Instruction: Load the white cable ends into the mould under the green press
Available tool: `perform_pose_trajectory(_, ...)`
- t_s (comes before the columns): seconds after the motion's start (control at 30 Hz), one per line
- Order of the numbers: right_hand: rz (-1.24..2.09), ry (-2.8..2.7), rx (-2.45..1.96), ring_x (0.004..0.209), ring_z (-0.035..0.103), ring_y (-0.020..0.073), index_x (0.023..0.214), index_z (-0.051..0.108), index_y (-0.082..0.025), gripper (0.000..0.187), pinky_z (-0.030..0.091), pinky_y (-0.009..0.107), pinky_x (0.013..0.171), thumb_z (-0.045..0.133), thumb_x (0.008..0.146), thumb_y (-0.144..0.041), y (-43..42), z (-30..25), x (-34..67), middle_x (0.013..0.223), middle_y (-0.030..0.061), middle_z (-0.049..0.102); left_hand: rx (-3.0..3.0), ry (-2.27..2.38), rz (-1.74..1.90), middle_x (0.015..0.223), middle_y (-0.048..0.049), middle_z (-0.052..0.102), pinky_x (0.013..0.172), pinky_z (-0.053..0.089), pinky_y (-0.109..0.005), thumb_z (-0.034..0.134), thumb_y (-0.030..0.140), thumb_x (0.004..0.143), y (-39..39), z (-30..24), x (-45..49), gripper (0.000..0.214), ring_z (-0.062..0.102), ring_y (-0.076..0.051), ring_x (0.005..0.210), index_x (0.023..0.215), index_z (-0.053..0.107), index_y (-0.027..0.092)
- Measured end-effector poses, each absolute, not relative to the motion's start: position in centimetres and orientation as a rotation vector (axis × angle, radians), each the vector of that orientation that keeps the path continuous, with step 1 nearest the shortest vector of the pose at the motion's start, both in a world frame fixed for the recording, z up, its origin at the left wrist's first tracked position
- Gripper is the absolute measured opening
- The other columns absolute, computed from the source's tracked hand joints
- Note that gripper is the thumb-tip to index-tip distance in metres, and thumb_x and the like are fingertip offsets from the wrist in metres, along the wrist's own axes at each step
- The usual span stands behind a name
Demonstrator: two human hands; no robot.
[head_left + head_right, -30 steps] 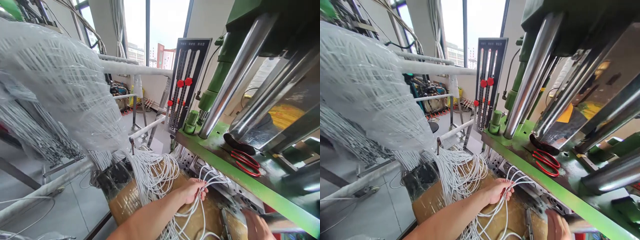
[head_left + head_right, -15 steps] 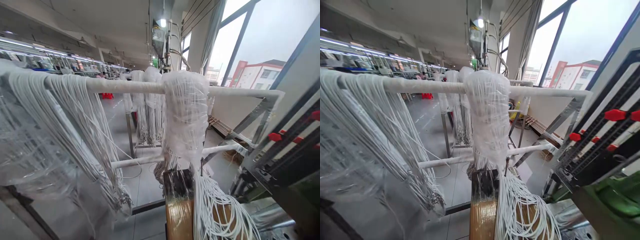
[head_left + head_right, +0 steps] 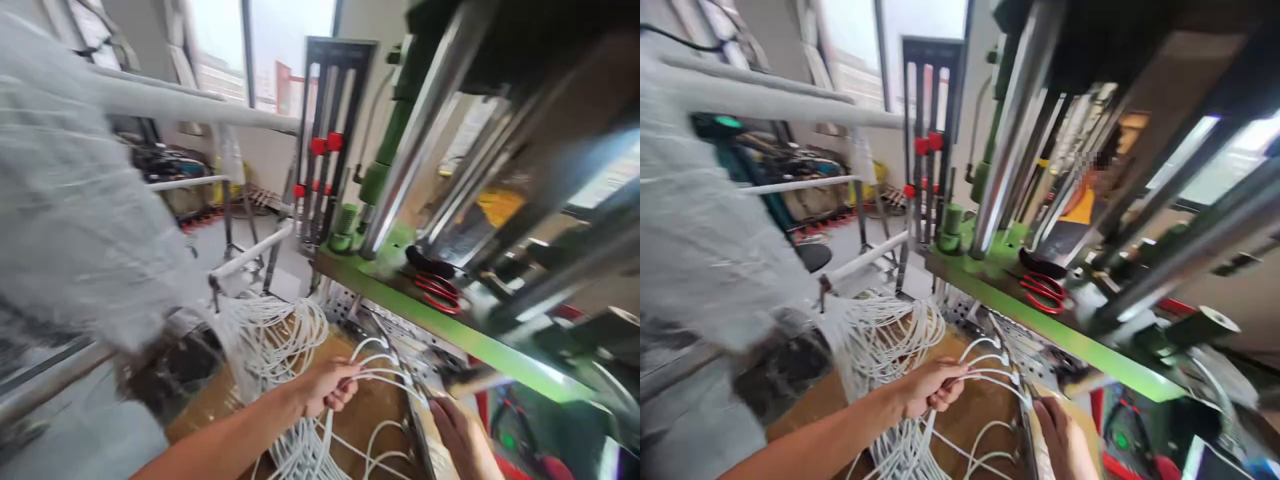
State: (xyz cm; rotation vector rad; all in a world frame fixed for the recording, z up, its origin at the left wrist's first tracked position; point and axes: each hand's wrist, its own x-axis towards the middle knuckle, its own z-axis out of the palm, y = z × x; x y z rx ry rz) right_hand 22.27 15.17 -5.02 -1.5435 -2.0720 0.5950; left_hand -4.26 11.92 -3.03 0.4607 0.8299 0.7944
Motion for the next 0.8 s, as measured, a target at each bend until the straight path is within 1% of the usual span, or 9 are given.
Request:
perform_pose_trajectory(0.03,0.683,-2.032,-1.601,0.059,0.052,0.0139,0.079,0.06,-0.019,0.045,0.044,0.027,0.056,0.039,0.092,-0.055,13.6,-4.6,23.7,0.064,-0.001,0.056,0.491,0.797,0.734,0.055,0.0064,0.042,0.035,0.013,-0.013,0.061,0.034,0.087,12.0,-3.0,-3.8,0.024,0.021,-0.001,0.04,0.091,0.061,0.011)
perform_pose_trajectory(0.07,0.794,-1.996,-1.626,0.057,0.049,0.0142,0.075,0.058,-0.019,0.047,0.04,0.027,0.054,0.037,0.091,-0.057,12.5,-4.2,24.5,0.061,-0.0013,0.052,0.51,0.778,0.709,0.055,0.0069,0.04,0.036,0.009,-0.013,0.065,0.038,0.083,12.0,-3.0,-3.6,0.029,0.019,-0.001,0.041,0.092,0.06,0.011)
perform_pose_trajectory(0.17,1.082,-1.832,-1.596,0.056,0.041,0.0132,0.07,0.052,-0.02,0.046,0.033,0.026,0.052,0.039,0.088,-0.061,10.9,-3.9,25.0,0.061,-0.0024,0.044,0.538,0.781,0.677,0.057,0.007,0.041,0.039,0.007,-0.014,0.073,0.045,0.073,11.2,-2.7,-3.8,0.043,0.019,-0.001,0.044,0.096,0.058,0.011)
perform_pose_trajectory(0.27,1.239,-1.674,-1.549,0.054,0.036,0.0116,0.067,0.047,-0.021,0.048,0.03,0.025,0.049,0.042,0.085,-0.065,10.1,-4.6,25.0,0.059,-0.0046,0.038,0.557,0.837,0.643,0.057,0.0069,0.042,0.04,0.007,-0.014,0.074,0.046,0.071,10.1,-2.1,-3.3,0.047,0.019,-0.001,0.044,0.097,0.057,0.011)
perform_pose_trajectory(0.4,1.341,-1.561,-1.53,0.052,0.033,0.0095,0.066,0.042,-0.022,0.054,0.027,0.023,0.045,0.041,0.081,-0.073,9.0,-5.7,25.5,0.059,-0.006,0.034,0.565,0.88,0.613,0.059,0.0062,0.044,0.041,0.01,-0.014,0.074,0.047,0.071,9.6,-1.8,-2.2,0.05,0.021,-0.001,0.045,0.099,0.057,0.01)
perform_pose_trajectory(0.5,1.411,-1.484,-1.51,0.049,0.027,0.0075,0.065,0.039,-0.022,0.057,0.023,0.022,0.043,0.043,0.076,-0.078,8.5,-5.9,25.8,0.057,-0.0073,0.031,0.563,0.902,0.593,0.06,0.006,0.044,0.041,0.01,-0.014,0.075,0.048,0.07,9.5,-1.7,-1.6,0.051,0.023,-0.001,0.045,0.1,0.056,0.011)
perform_pose_trajectory(0.63,1.458,-1.416,-1.491,0.043,0.022,0.0061,0.064,0.038,-0.023,0.06,0.017,0.022,0.038,0.042,0.072,-0.082,8.1,-5.9,25.8,0.052,-0.009,0.027,0.561,0.91,0.578,0.059,0.0061,0.045,0.041,0.01,-0.015,0.076,0.049,0.068,9.1,-1.7,-1.1,0.05,0.022,-0.002,0.045,0.095,0.055,0.013)
perform_pose_trajectory(0.8,1.459,-1.395,-1.48,0.043,0.024,0.0061,0.063,0.037,-0.023,0.059,0.019,0.022,0.038,0.043,0.074,-0.08,7.5,-5.6,26.0,0.052,-0.0086,0.029,0.583,0.928,0.553,0.059,0.0061,0.045,0.042,0.008,-0.016,0.078,0.051,0.065,9.1,-1.2,-0.8,0.052,0.021,-0.002,0.045,0.093,0.056,0.013)
